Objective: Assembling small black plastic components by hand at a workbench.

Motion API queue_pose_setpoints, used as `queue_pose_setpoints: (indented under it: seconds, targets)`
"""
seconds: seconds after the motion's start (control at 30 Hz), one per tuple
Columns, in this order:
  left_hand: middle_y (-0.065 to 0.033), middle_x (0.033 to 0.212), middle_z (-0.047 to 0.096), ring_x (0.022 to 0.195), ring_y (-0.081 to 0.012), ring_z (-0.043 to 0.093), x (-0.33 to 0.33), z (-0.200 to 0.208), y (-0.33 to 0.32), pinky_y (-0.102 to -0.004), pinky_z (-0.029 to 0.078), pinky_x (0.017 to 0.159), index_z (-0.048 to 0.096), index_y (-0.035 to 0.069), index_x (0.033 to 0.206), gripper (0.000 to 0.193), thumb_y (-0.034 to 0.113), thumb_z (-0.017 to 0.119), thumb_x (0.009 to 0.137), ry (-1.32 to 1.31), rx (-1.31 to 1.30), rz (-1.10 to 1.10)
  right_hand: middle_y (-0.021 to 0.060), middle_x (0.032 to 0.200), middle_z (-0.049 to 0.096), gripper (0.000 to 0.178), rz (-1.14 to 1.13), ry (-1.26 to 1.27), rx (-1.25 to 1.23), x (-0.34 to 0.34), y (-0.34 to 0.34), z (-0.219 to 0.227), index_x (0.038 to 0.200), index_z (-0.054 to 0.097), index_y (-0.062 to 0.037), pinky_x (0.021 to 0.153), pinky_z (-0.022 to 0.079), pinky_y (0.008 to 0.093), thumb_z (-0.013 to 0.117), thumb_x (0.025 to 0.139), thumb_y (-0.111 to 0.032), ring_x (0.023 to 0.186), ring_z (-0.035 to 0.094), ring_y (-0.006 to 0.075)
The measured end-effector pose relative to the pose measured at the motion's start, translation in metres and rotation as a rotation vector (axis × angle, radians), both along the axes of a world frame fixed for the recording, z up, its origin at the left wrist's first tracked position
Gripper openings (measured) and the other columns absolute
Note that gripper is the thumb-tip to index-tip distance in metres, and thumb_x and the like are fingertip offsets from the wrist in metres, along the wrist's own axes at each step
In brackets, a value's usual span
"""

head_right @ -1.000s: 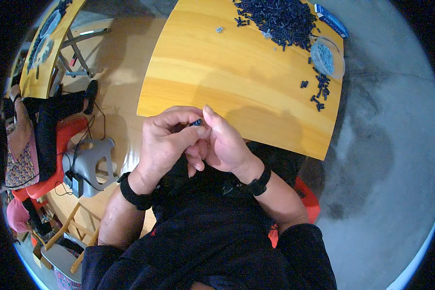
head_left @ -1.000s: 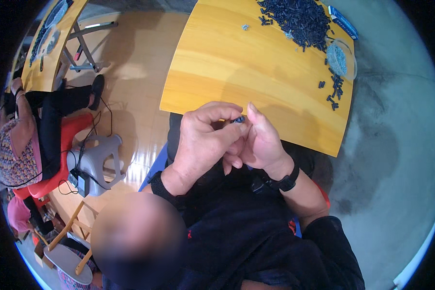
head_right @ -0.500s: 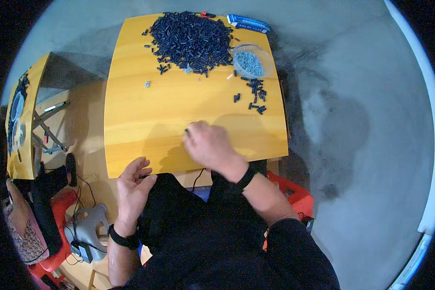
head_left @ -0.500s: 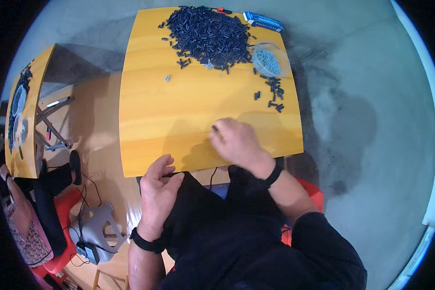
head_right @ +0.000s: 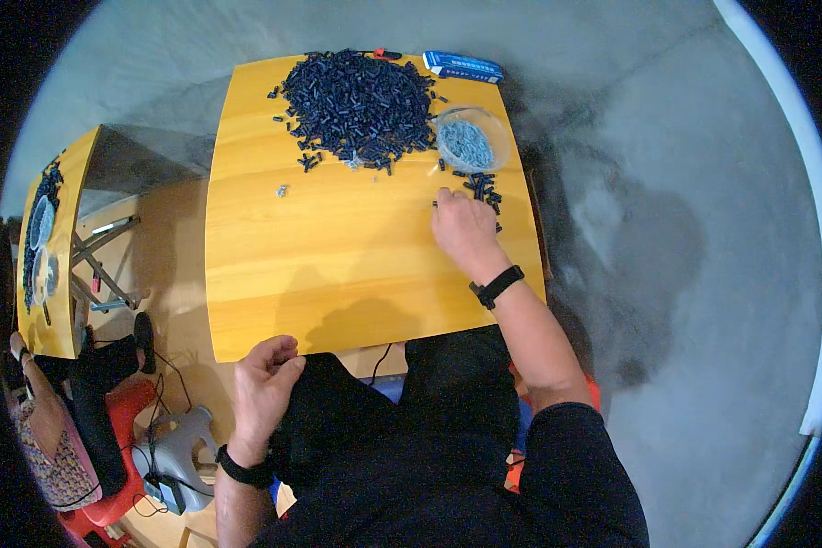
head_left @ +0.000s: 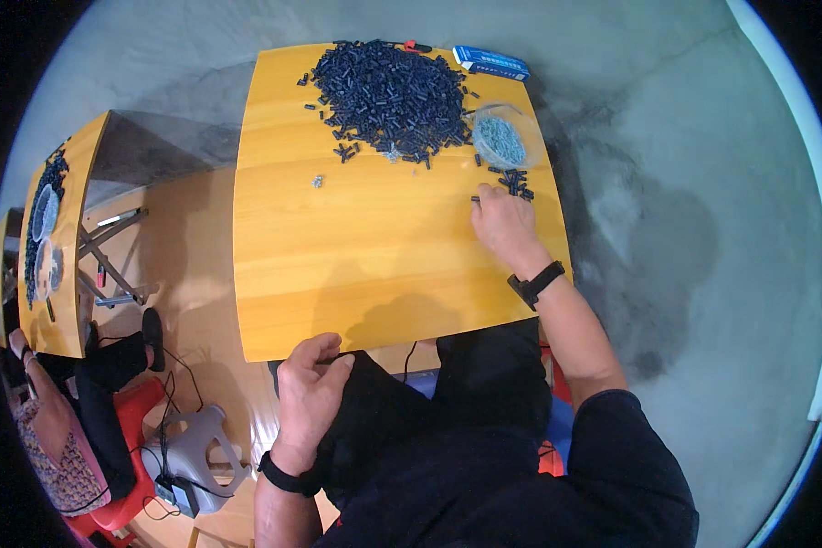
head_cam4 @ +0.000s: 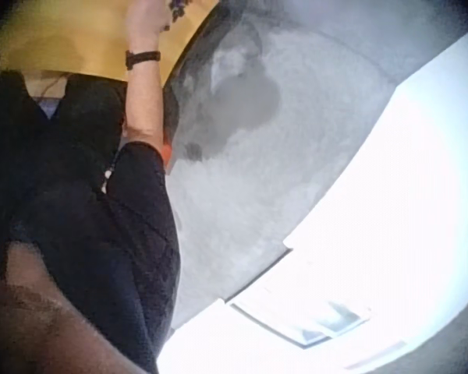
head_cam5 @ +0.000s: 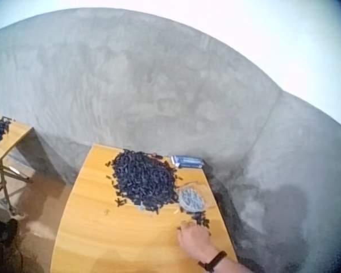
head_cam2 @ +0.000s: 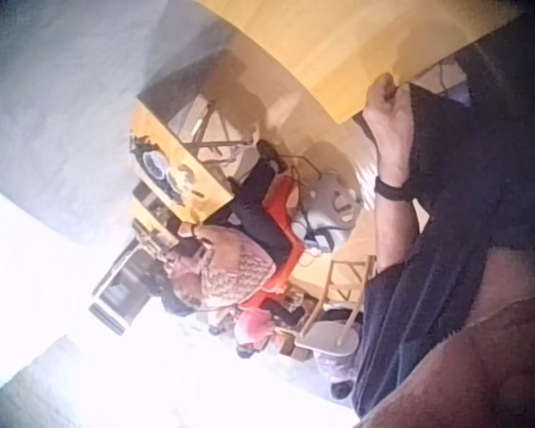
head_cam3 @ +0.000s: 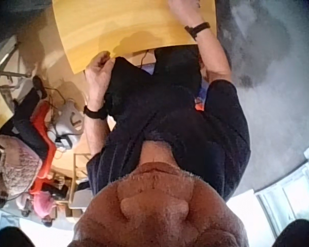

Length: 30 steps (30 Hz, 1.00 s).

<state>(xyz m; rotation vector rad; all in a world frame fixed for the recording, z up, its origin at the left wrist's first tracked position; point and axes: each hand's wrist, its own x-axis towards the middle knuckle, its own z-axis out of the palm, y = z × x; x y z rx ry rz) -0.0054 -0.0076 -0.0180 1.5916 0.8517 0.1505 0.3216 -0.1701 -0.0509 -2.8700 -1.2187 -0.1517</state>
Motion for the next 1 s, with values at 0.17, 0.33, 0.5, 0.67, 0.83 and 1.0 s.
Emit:
queue_pose_setpoints:
  seconds: [0.17,0.33,0.5,0.67,0.83,1.0]
  targets:
    - [-0.0204,0.097,0.069,0.087,-0.0243,0.069,0.001,0.003,-0.001,-0.031,0.055,0.079,0.065,-0.006,0.106,0.029,0.005,0.071,0.079,0.0,0.019,-0.012,0.0198,0.074,0.066,0.025,0.003,-0.004,-0.008,0.017,0.015,0.004,0.103,0.058,0.0005,0.059,0.053,0.0482,0.057,0.088,-0.019,0.065,0.066,0.0373]
    - [-0.0203,0.098,0.069,0.087,-0.0244,0.069,0.001,0.002,0.0,-0.0309,0.055,0.079,0.065,-0.006,0.106,0.029,0.005,0.071,0.079,0.005,0.033,-0.021,0.0202,0.067,0.066,0.033,0.029,-0.022,-0.102,0.033,0.032,-0.003,0.109,0.055,0.0088,0.056,0.054,0.0444,0.05,0.088,-0.015,0.064,0.068,0.034]
    - [-0.0203,0.098,0.069,0.087,-0.0244,0.069,0.0,0.002,0.0,-0.0312,0.055,0.079,0.065,-0.006,0.107,0.03,0.004,0.071,0.079,0.028,0.007,-0.038,0.0211,0.071,0.068,0.031,-0.044,-0.011,-0.106,0.038,0.041,-0.007,0.107,0.055,0.008,0.059,0.055,0.0454,0.048,0.089,-0.015,0.067,0.069,0.0362]
    - [-0.0204,0.099,0.069,0.087,-0.0242,0.069,0.001,0.006,-0.001,-0.0312,0.055,0.079,0.065,-0.005,0.107,0.029,0.004,0.071,0.08,0.044,0.002,-0.048,0.0204,0.074,0.069,0.028,-0.07,-0.023,-0.114,0.043,0.034,-0.019,0.104,0.058,0.0073,0.06,0.056,0.0456,0.048,0.088,-0.014,0.069,0.07,0.0365]
    - [-0.0205,0.099,0.069,0.088,-0.024,0.069,0.001,0.002,-0.001,-0.0312,0.055,0.079,0.065,-0.005,0.107,0.029,0.005,0.071,0.08,0.014,0.007,-0.047,0.0203,0.072,0.069,0.023,-0.044,-0.037,-0.144,0.043,0.022,-0.018,0.1,0.061,0.006,0.057,0.056,0.0455,0.05,0.084,-0.008,0.065,0.07,0.034]
    - [-0.0204,0.099,0.069,0.089,-0.0241,0.069,0.001,0.004,-0.002,-0.0311,0.055,0.08,0.065,-0.005,0.106,0.029,0.005,0.072,0.08,0.019,-0.001,-0.049,0.0203,0.075,0.069,0.02,-0.081,-0.043,-0.17,0.045,0.013,-0.014,0.099,0.062,0.0015,0.062,0.055,0.0462,0.05,0.088,-0.01,0.07,0.07,0.0355]
